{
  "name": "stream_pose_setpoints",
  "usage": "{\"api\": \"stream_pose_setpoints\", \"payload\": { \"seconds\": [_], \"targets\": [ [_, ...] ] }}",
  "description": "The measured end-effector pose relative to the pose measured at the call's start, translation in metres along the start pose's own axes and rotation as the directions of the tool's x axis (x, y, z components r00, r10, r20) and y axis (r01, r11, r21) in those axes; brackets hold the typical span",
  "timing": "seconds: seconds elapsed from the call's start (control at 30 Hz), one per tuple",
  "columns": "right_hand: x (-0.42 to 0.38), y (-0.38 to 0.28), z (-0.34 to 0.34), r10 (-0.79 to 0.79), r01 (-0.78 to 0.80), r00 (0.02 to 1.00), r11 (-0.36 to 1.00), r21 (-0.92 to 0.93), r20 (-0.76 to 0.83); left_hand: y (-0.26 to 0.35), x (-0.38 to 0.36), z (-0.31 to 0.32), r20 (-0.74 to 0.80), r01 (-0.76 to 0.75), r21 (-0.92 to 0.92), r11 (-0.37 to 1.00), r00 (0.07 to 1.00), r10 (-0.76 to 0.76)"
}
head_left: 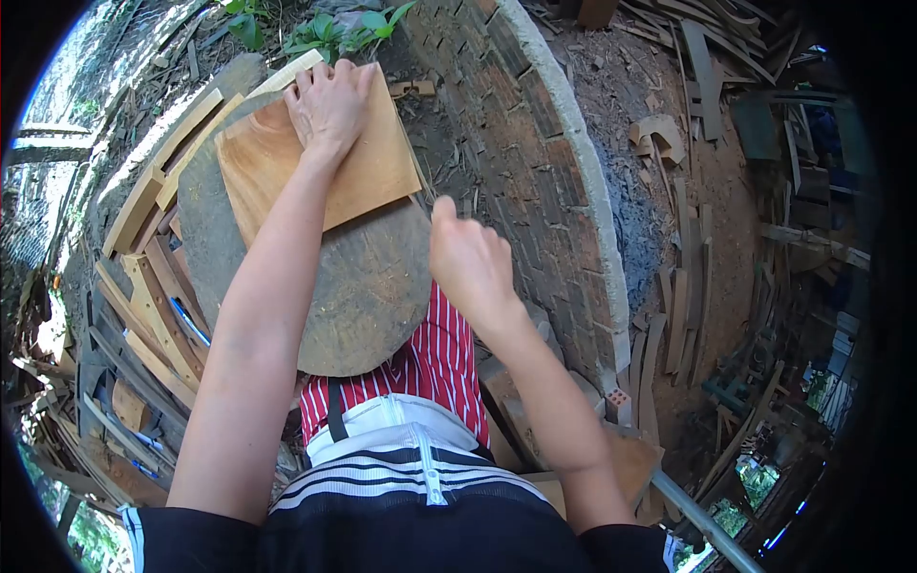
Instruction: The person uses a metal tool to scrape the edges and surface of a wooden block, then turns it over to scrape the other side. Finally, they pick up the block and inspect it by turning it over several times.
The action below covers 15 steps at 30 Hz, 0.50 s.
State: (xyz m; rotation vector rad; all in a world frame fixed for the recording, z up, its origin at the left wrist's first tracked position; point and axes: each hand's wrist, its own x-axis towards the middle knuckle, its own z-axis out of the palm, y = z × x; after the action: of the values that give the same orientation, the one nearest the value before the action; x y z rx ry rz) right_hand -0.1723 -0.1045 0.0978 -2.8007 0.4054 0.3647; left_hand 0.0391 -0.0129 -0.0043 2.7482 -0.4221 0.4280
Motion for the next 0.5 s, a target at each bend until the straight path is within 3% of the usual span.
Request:
{"api": "stream_pose_setpoints", "payload": {
  "seconds": [0.07,0.17,0.27,0.33,0.4,0.5],
  "targets": [
    [-0.005,-0.001,0.000,0.064,-0.063,0.995,0.998,-0.019,0.073,0.000,-0.002,-0.002,0.023,0.018,0.002,1.000,1.000,-0.018],
    [0.048,-0.003,0.020,-0.033,0.042,0.994,0.995,0.085,-0.100,-0.001,-0.001,0.000,0.027,0.006,0.010,1.000,1.000,-0.007],
    [0.046,0.000,0.015,-0.049,0.054,0.992,0.998,0.037,-0.113,-0.002,0.000,-0.003,0.081,0.014,0.034,0.999,0.997,-0.017],
    [0.014,0.005,0.002,-0.040,0.042,0.998,0.999,0.028,-0.054,-0.001,0.003,-0.002,0.076,0.016,0.035,0.999,0.997,-0.018],
    [-0.001,0.009,0.000,0.088,-0.094,0.994,0.991,0.095,0.066,-0.003,-0.002,-0.002,0.079,0.022,0.043,0.999,0.997,-0.025],
    [0.046,-0.005,0.011,0.003,-0.002,0.999,0.999,0.041,-0.043,0.001,0.002,-0.002,0.072,0.006,0.031,0.999,0.997,-0.008]
  ]
}}
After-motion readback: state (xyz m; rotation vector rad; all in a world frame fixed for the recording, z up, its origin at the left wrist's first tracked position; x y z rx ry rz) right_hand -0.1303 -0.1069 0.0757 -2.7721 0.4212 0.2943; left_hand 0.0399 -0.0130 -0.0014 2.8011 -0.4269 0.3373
